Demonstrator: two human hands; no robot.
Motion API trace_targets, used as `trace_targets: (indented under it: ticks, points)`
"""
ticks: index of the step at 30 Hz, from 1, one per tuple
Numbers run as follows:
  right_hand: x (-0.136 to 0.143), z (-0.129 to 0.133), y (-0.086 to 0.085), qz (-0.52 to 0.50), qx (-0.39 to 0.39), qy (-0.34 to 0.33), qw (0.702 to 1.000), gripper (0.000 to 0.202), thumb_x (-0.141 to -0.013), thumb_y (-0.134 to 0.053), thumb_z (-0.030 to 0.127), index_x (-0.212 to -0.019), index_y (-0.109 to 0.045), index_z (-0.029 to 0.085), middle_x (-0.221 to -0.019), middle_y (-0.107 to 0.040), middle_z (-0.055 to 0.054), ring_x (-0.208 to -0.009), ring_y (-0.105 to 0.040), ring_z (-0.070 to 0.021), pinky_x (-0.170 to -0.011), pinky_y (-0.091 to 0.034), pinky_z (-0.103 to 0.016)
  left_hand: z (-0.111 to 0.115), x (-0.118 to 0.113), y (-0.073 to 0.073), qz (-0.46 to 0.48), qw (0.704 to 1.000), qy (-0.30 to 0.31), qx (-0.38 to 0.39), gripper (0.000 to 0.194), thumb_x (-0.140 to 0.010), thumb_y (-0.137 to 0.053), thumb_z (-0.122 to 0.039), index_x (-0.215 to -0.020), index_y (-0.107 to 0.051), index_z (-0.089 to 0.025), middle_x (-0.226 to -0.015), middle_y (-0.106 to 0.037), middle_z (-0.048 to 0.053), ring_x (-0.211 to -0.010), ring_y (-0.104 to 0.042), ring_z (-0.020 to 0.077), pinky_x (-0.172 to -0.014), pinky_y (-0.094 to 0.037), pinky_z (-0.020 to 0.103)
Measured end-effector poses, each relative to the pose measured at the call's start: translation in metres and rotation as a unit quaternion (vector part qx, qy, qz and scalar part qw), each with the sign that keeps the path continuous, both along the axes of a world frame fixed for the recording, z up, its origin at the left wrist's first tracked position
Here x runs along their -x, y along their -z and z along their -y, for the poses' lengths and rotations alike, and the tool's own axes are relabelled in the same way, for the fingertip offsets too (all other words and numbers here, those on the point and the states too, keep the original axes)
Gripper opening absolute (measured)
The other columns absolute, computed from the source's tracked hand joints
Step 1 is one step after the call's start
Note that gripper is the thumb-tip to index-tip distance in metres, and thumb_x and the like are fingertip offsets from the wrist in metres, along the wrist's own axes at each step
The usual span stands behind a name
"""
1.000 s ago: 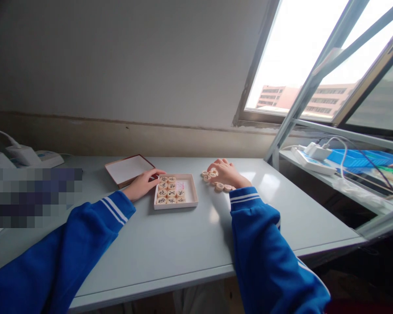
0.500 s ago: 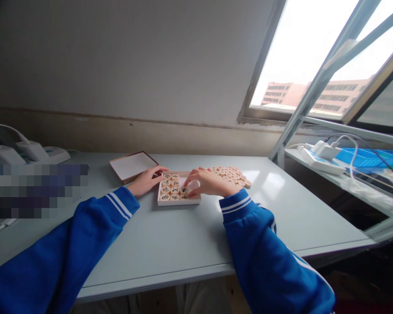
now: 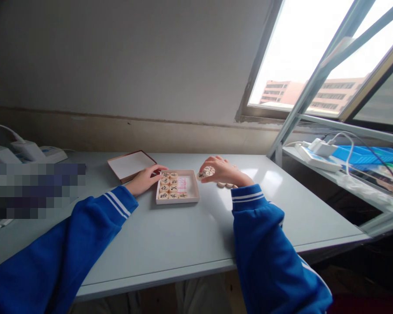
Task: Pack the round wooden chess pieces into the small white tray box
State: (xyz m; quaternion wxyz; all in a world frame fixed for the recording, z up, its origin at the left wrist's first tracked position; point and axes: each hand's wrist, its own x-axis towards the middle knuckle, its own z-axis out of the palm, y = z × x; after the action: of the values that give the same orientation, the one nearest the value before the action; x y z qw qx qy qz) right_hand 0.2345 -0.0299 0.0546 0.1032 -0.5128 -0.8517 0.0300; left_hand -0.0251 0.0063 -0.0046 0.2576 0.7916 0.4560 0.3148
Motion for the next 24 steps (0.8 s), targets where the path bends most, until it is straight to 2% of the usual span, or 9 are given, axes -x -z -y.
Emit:
trace_targets:
  ticks: [4, 7, 10, 13, 15, 17, 20, 24]
  points:
    - [-0.021, -0.002, 0.001, 0.028, 0.022, 0.087, 0.996, 0.031, -0.065, -0.061, 0.043, -0.089, -0.061, 0.024, -0.094, -0.055, -0.006, -0.096, -0.044, -0.0257, -0.081, -0.035, -0.04, 0.001, 0.0, -0.001, 0.0, 1.0, 0.001, 0.001, 0.032, -0.072, -0.042, -0.019, -0.102, -0.054, -0.013, -0.106, -0.058, 0.009, -0.093, -0.054, 0.0178, -0.087, -0.042, 0.032]
    - [-0.023, -0.003, 0.004, 0.03, 0.028, 0.093, 0.995, 0.035, -0.063, -0.063, 0.04, -0.095, -0.059, 0.025, -0.094, -0.056, -0.006, -0.096, -0.044, -0.0256, -0.082, -0.035, -0.04, 0.001, 0.0, -0.001, -0.002, 1.0, 0.001, 0.0, 0.032, -0.072, -0.041, -0.018, -0.102, -0.054, -0.013, -0.106, -0.058, 0.009, -0.094, -0.054, 0.018, -0.088, -0.041, 0.032]
    - [-0.014, -0.001, 0.003, -0.005, 0.039, 0.032, 0.999, 0.033, -0.067, -0.06, 0.04, -0.097, -0.059, 0.027, -0.095, -0.055, -0.004, -0.095, -0.046, -0.0233, -0.08, -0.038, -0.037, 0.001, 0.0, -0.001, -0.001, 1.0, 0.001, 0.001, 0.032, -0.073, -0.041, -0.018, -0.102, -0.054, -0.012, -0.106, -0.058, 0.009, -0.094, -0.054, 0.0179, -0.088, -0.041, 0.032]
    - [0.007, 0.006, 0.001, -0.041, 0.076, -0.065, 0.994, 0.033, -0.07, -0.058, 0.04, -0.101, -0.059, 0.03, -0.099, -0.055, -0.003, -0.091, -0.049, -0.02, -0.076, -0.04, -0.031, 0.001, 0.0, -0.001, -0.002, 1.0, 0.0, -0.003, 0.031, -0.073, -0.042, -0.018, -0.101, -0.054, -0.013, -0.107, -0.057, 0.008, -0.094, -0.054, 0.0177, -0.088, -0.041, 0.032]
    - [0.022, 0.01, 0.001, -0.05, 0.104, -0.138, 0.984, 0.032, -0.07, -0.058, 0.034, -0.102, -0.06, 0.029, -0.099, -0.056, -0.002, -0.09, -0.051, -0.018, -0.076, -0.04, -0.029, 0.002, 0.0, -0.002, -0.005, 1.0, 0.001, -0.011, 0.031, -0.073, -0.041, -0.017, -0.101, -0.054, -0.013, -0.106, -0.058, 0.008, -0.096, -0.053, 0.0176, -0.089, -0.04, 0.032]
    - [0.035, 0.014, 0.002, -0.051, 0.12, -0.183, 0.974, 0.028, -0.071, -0.058, 0.025, -0.098, -0.063, 0.026, -0.094, -0.059, -0.001, -0.087, -0.053, -0.0163, -0.076, -0.04, -0.027, 0.003, 0.0, -0.002, -0.01, 1.0, -0.001, -0.018, 0.03, -0.073, -0.042, -0.016, -0.1, -0.054, -0.013, -0.106, -0.058, 0.008, -0.098, -0.052, 0.0175, -0.09, -0.039, 0.031]
    - [0.045, 0.016, 0.004, -0.048, 0.124, -0.191, 0.973, 0.026, -0.07, -0.055, 0.016, -0.093, -0.064, 0.024, -0.087, -0.062, 0.0, -0.083, -0.054, -0.0157, -0.074, -0.041, -0.026, 0.004, -0.001, -0.003, -0.02, 1.0, -0.007, -0.021, 0.03, -0.073, -0.042, -0.016, -0.1, -0.055, -0.015, -0.105, -0.059, 0.007, -0.099, -0.052, 0.0174, -0.09, -0.039, 0.031]
    - [0.048, 0.017, 0.006, -0.055, 0.118, -0.195, 0.972, 0.028, -0.068, -0.055, 0.012, -0.093, -0.064, 0.023, -0.091, -0.062, -0.001, -0.088, -0.053, -0.0168, -0.078, -0.041, -0.028, 0.005, -0.002, -0.004, -0.017, 1.0, -0.004, -0.024, 0.03, -0.073, -0.042, -0.017, -0.1, -0.055, -0.015, -0.106, -0.059, 0.006, -0.101, -0.051, 0.0173, -0.09, -0.039, 0.03]
